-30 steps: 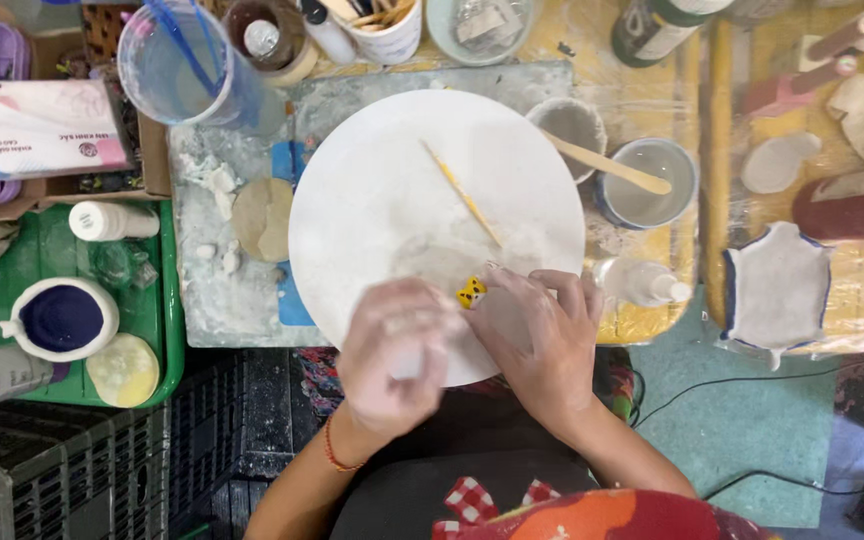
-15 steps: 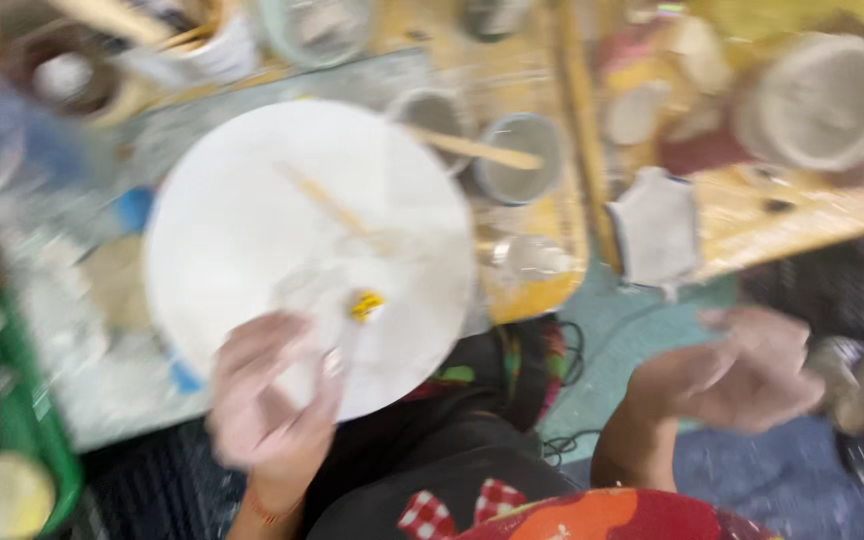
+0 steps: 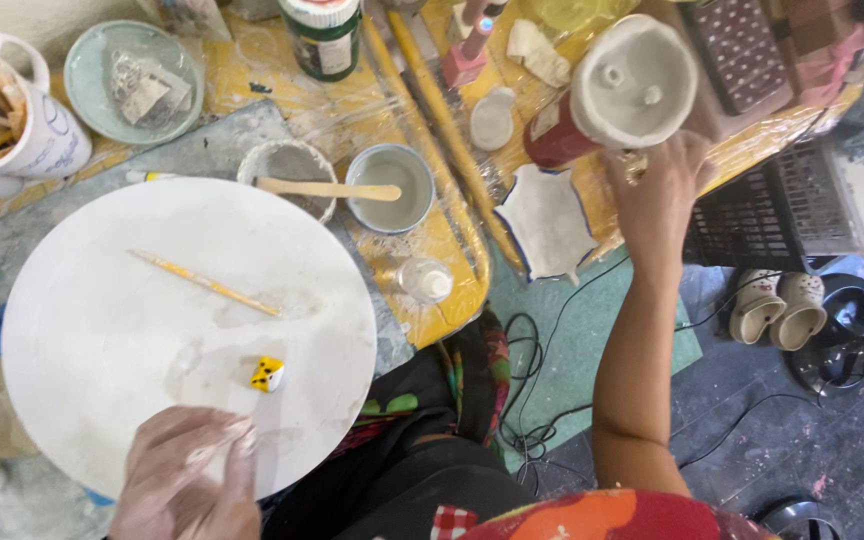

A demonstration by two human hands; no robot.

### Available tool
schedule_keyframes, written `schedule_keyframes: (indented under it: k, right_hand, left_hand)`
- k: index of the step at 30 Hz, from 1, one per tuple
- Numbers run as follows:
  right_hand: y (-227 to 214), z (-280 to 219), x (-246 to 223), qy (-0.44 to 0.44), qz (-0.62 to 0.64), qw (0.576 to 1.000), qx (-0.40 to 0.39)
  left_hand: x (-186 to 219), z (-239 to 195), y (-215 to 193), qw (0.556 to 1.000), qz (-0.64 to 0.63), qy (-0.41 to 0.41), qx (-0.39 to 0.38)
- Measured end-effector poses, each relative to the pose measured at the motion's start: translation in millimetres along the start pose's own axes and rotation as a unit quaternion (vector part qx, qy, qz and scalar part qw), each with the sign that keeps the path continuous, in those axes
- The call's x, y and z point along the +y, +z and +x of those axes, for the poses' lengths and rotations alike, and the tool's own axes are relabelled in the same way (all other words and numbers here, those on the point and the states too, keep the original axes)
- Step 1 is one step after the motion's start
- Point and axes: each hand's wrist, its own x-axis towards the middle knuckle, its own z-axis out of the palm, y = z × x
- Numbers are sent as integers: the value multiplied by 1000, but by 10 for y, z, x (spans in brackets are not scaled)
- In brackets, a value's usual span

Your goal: The person paints a blue border around a clay piece using a brush, applies a clear glaze from a spray bottle, and then uses a small applicator tool to paint black features onto a small yellow clay figure.

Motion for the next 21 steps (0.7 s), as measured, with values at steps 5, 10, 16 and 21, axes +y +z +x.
schedule_keyframes:
  k: [5,10,16,21]
  right_hand:
    - [26,-195,243,-9,40,999,-6]
    - [-189,-375,-5,109,294,949,21]
    - [-383,-917,-989,57,489,870,-12]
    - [-573,-1201,-1705,-90,572,811,-86]
  left_hand:
    - [170,172,76,996,-17,34,78]
    - [65,167,-23,989,-76,30,122]
    - [187,108,-47,989,-131,56,-24]
    - [376,120,118,971,-62,128,-190]
